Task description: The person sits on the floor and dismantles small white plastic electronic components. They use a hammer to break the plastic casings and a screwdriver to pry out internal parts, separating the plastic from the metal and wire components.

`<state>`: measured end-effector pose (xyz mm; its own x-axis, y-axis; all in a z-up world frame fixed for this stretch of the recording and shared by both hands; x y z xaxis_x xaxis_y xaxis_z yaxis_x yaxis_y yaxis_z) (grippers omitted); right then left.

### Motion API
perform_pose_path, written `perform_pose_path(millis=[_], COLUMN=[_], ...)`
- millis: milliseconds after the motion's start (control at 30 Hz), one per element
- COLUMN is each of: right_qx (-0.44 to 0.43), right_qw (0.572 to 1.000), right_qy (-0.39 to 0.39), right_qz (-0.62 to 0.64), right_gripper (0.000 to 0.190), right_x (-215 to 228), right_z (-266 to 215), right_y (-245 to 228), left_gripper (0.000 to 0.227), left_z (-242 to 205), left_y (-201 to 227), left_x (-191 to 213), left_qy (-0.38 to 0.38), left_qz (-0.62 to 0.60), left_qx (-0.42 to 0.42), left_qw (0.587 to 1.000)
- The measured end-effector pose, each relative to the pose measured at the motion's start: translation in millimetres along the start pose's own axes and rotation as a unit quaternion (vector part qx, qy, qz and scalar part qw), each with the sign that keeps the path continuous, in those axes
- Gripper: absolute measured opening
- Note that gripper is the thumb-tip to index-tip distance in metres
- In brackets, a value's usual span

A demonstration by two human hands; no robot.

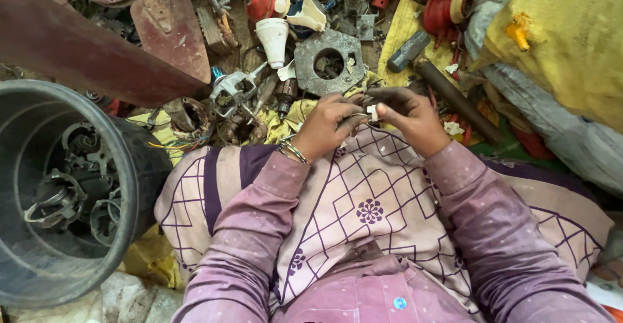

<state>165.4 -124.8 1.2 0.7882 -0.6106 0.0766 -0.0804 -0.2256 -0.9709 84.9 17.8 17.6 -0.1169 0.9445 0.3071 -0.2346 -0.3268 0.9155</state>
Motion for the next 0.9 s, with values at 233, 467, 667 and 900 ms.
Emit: perform_pose_path(millis=[233, 467, 667, 900], right_qx=[-0.057, -0.014, -0.049, -0.046], right_qw=[0.992, 0.995, 0.998, 0.977], right_qy=[-0.027, -0.057, 0.028, 0.199], right_qz=[0.108, -0.081, 0.035, -0.059], right_gripper=[0.046, 0.038, 0.029, 0.030], right_x=[-2.5, -4.1, 3.0, 36.8], right_z=[-0.1, -0.9, -1.7, 5.9], right_y=[13.3, 13.3, 31.4, 38.4], left_gripper=[0.015, 0.017, 0.017, 0.015], left_z=[-5.4, -3.4, -2.1, 0.6], left_y=[-15.0, -14.1, -3.2, 0.5], left_x=[1.1, -5.7, -4.6, -7.0], left_qy=[0.048, 0.001, 0.024, 0.028], left_qz=[-0.126, -0.161, -0.060, -0.023], left_qx=[0.063, 0.095, 0.005, -0.012], left_qw=[0.989, 0.982, 0.998, 0.999])
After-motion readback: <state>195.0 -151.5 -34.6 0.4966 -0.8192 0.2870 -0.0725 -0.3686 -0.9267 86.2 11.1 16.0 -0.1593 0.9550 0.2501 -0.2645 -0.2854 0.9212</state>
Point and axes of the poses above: each hand's wrist, its own z-axis towards the middle knuckle, its own x-axis out of the back of the hand, y = z × x, the point moved 8 cm from there along z, towards the middle knuckle, and after that the axes turned 15 degrees about -z, right-handed, at the moved point
